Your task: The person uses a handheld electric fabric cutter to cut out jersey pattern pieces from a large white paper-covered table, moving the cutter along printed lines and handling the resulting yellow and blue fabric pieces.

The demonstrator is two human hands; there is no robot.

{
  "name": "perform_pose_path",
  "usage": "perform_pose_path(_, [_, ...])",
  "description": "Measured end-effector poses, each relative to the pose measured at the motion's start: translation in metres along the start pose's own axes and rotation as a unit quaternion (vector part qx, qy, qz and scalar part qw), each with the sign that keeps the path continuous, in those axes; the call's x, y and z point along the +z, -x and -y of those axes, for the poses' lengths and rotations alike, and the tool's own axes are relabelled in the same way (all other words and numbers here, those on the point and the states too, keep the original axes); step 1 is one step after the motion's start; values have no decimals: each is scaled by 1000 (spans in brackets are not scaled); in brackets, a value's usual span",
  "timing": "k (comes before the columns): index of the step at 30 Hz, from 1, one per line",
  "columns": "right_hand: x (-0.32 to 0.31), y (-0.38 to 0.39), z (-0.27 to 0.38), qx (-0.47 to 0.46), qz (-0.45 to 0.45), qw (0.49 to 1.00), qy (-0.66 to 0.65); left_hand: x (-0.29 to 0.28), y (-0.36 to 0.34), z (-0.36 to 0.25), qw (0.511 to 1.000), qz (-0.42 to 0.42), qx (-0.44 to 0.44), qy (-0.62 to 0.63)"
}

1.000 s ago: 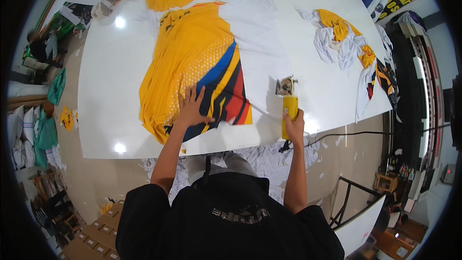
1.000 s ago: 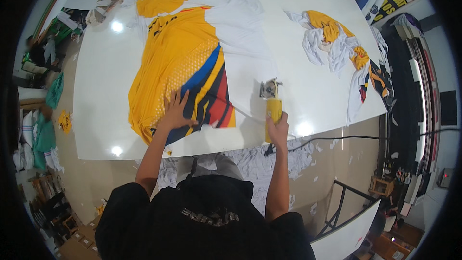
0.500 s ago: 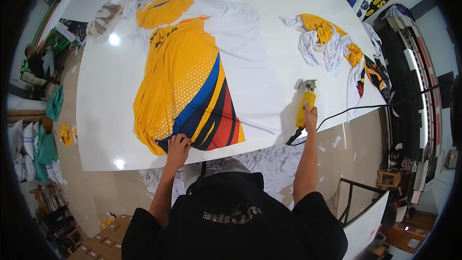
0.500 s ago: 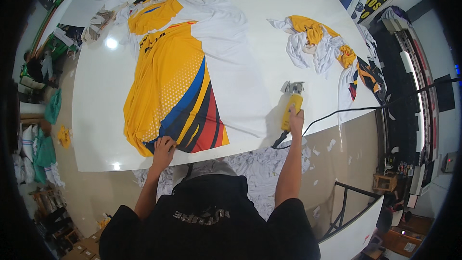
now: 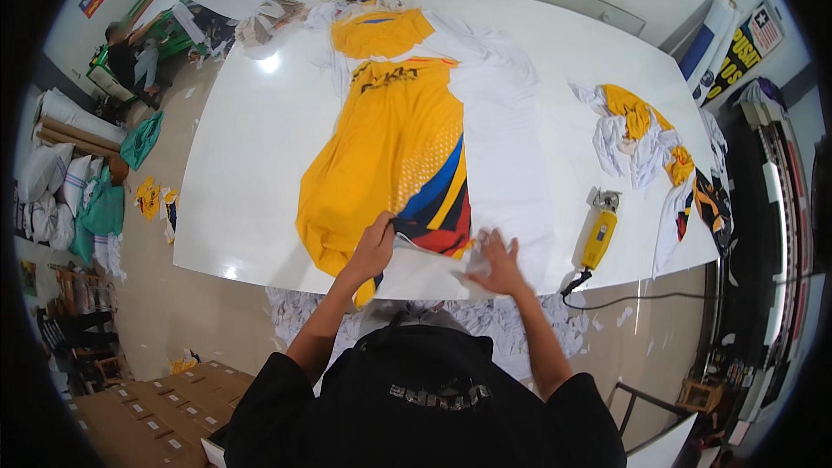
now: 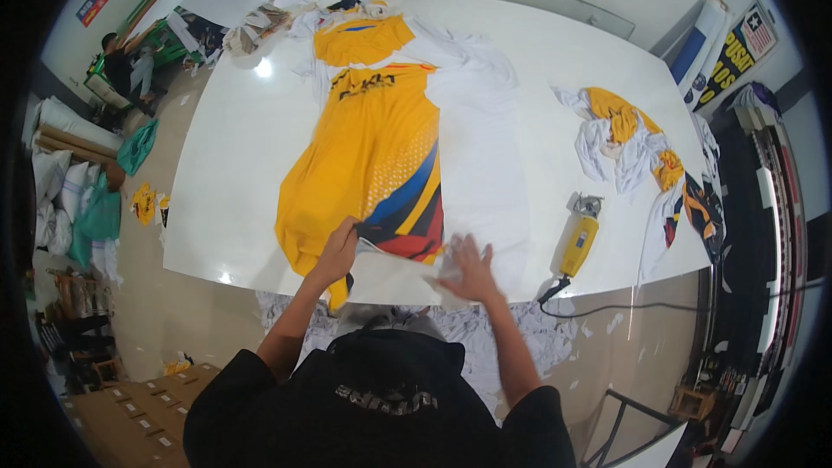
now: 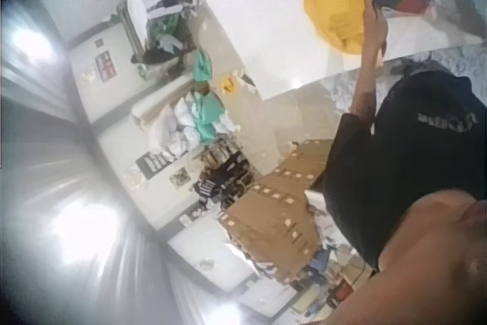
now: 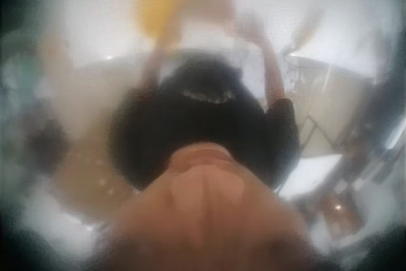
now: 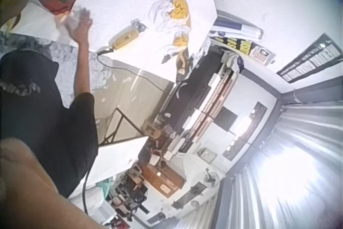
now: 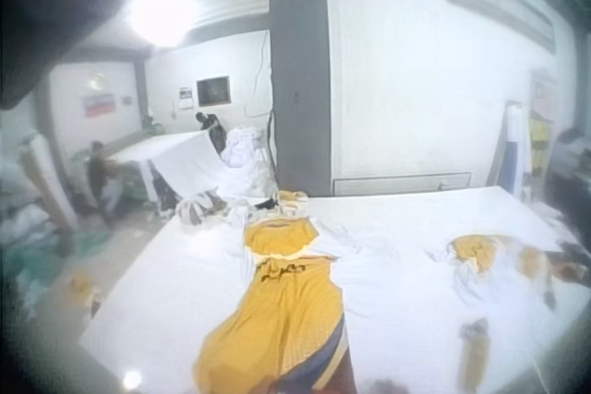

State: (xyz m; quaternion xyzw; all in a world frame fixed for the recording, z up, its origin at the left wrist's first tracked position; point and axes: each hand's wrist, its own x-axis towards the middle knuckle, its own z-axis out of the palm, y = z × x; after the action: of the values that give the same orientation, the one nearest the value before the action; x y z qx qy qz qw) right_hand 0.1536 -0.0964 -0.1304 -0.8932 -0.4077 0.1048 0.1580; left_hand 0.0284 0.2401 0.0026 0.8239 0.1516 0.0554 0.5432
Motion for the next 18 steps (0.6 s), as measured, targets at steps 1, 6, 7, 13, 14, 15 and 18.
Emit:
perform_pose_path(1, [2, 4, 17, -8, -36, 999, -36, -12, 5, -9, 998, 49, -2, -27])
perform_pose_path(6, [-83, 39, 28, 184, 61, 944, -267, -111, 68, -31, 940, 186, -6, -287])
perform_pose_path(7, [-114, 52, 22, 107, 101, 939, -310, -137, 74, -29, 919, 176, -44, -350])
perform_pose_path(13, [-222, 9, -87, 144, -34, 972, -181, -256, -16, 46, 923, -179, 58, -336])
perform_pose_path(14, [-220, -33, -117, 157, -55, 972, -166, -269, -71, 62, 912, -128, 62, -386])
perform_pose_path(15, [-220, -90, -147, 145, 17, 976, -158, -273, -119, 77, 915, -86, 56, -390])
perform_pose_path(18, [-244, -211, -201, 187, -68, 980, 28, -300, -268, 75, 870, 31, -90, -484])
